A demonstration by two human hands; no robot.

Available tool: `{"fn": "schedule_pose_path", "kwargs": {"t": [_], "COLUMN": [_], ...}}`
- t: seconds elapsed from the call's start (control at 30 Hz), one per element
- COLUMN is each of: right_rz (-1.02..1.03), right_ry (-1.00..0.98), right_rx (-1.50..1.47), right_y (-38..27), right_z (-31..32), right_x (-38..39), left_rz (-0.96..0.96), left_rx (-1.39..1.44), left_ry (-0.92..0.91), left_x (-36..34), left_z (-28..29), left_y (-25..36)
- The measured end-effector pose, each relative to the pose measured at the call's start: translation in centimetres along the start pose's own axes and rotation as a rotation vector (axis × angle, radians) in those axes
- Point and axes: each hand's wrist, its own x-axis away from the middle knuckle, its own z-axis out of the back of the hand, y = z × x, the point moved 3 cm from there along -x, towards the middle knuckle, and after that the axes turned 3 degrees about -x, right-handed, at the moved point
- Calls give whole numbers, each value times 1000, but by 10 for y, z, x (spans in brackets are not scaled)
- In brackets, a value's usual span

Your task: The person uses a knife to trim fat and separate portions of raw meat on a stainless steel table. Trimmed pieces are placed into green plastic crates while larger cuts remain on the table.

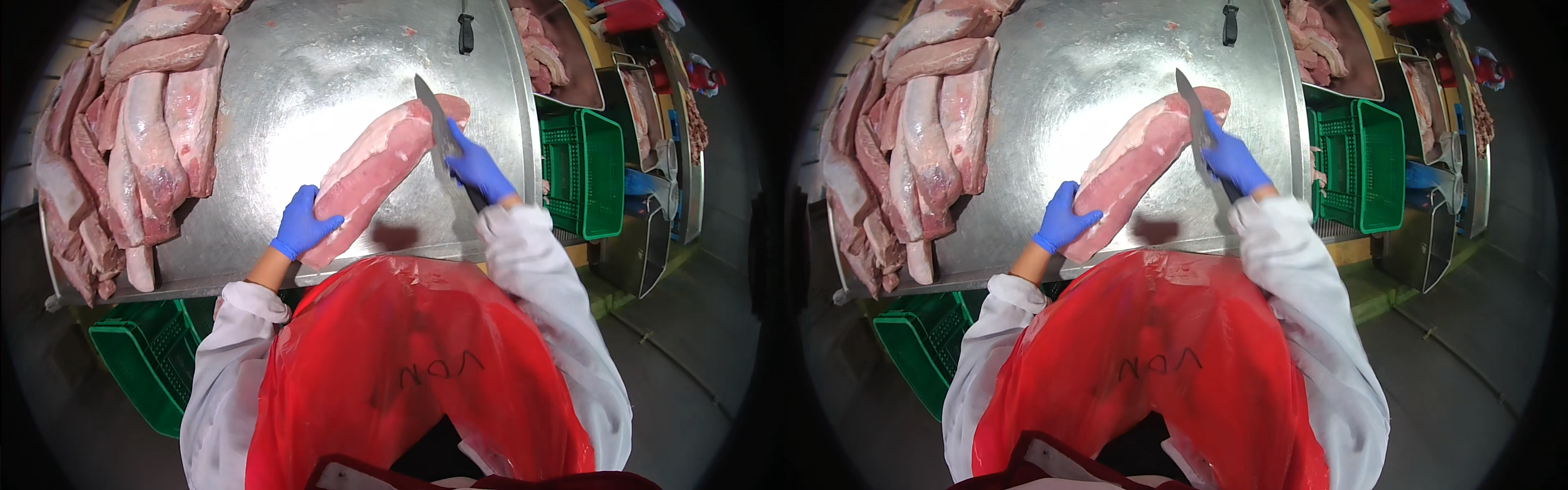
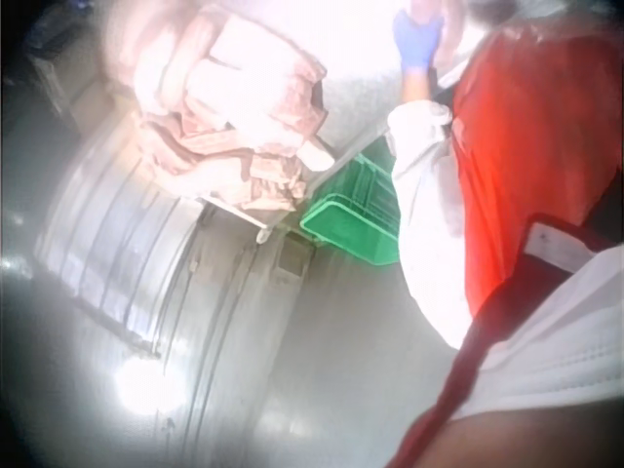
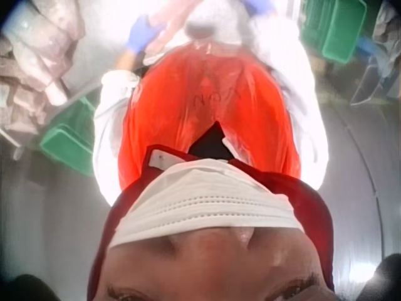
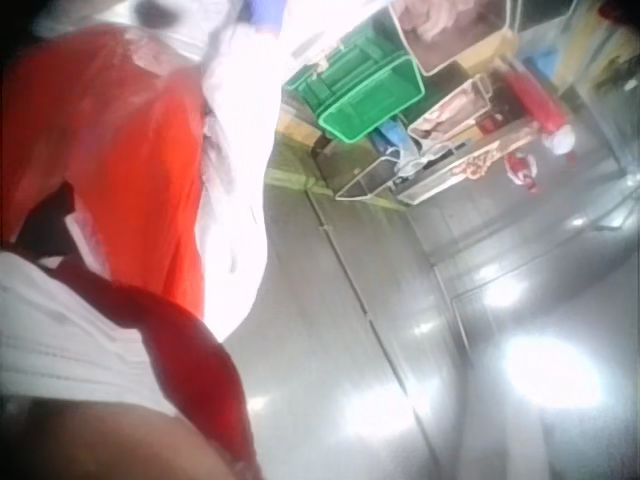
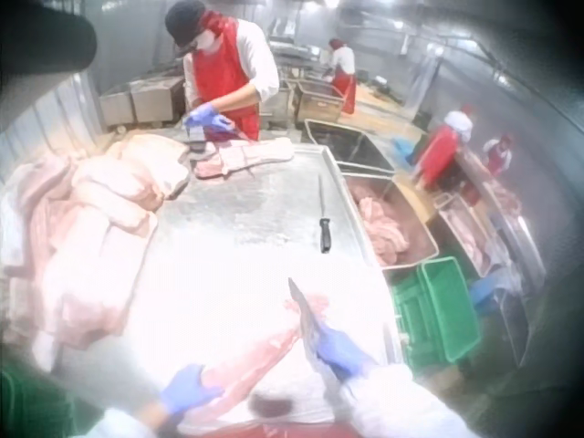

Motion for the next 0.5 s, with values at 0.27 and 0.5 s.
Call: {"fn": "schedule_pose_path", "kwargs": {"t": [0.27, 0.5], "right_rz": [-20, -125], "right_ry": [53, -201], "right_rx": [-176, -579], "right_y": [-27, -23], "right_z": [-30, -29], "right_x": [-5, 168], "left_rz": [-69, 192], "left_rx": [27, 401], "left_ry": [4, 108], "left_x": [-4, -76], "left_z": [5, 18], "left_y": [-3, -1]}}
